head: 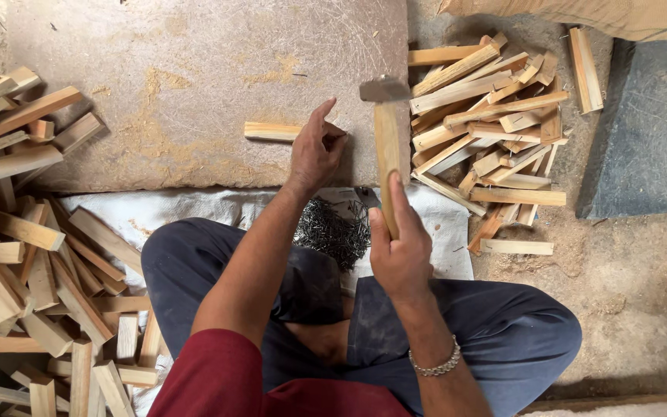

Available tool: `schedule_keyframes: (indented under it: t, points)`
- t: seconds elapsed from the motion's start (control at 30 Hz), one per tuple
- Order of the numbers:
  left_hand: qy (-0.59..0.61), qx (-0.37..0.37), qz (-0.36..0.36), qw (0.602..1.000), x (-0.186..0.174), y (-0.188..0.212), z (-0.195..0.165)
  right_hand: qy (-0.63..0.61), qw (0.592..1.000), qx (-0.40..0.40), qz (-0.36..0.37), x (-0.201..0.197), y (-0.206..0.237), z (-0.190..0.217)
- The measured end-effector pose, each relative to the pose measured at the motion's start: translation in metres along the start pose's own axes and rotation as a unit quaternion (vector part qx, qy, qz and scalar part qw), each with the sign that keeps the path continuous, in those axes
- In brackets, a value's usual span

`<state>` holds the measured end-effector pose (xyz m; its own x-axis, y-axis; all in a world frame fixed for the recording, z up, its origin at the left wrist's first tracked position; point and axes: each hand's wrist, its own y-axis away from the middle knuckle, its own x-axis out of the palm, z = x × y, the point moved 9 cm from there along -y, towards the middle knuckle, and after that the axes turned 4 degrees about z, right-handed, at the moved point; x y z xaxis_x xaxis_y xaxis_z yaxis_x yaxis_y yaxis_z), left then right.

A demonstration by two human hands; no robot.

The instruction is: The person sits on the floor and repeatedly hammers nails into small wooden planks using a hammer. They pick up a plank, place a nail, hammer it in, and then move the finished piece aside. This process is repeated continuously.

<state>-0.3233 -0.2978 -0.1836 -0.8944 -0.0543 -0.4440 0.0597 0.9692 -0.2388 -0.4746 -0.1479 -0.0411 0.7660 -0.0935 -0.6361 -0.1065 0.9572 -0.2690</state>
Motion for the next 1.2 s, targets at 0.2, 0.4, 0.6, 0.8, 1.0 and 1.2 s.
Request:
schedule_keyframes:
  t: [0.2,0.4,0.6,0.8,1.0,1.2]
  points:
    - [0.011,-0.015,0.007,1.000,0.000,0.002,-0.001,0.053,0.968,0.205,0.131,0.032,0.004,-0.042]
    - [0.029,-0.029,0.023,0.999,-0.002,-0.001,0.007,0.025,0.998,-0.034,-0.041,-0.010,0.012,-0.004]
    - [0.032,-0.054,0.024,0.998,-0.001,-0.004,0.013,0.060,0.985,0.132,0.097,0.036,0.008,-0.042]
    - [0.033,-0.038,0.001,0.999,-0.009,0.000,0.000,0.073,0.958,0.248,0.125,0.015,0.025,-0.053]
    - [-0.036,-0.020,0.163,0.986,0.007,0.005,-0.027,-0.021,0.964,0.253,0.083,0.012,0.075,-0.053]
    - [-0.307,0.155,0.155,0.926,0.000,-0.006,-0.107,-0.082,0.977,0.188,0.057,0.010,0.088,-0.069]
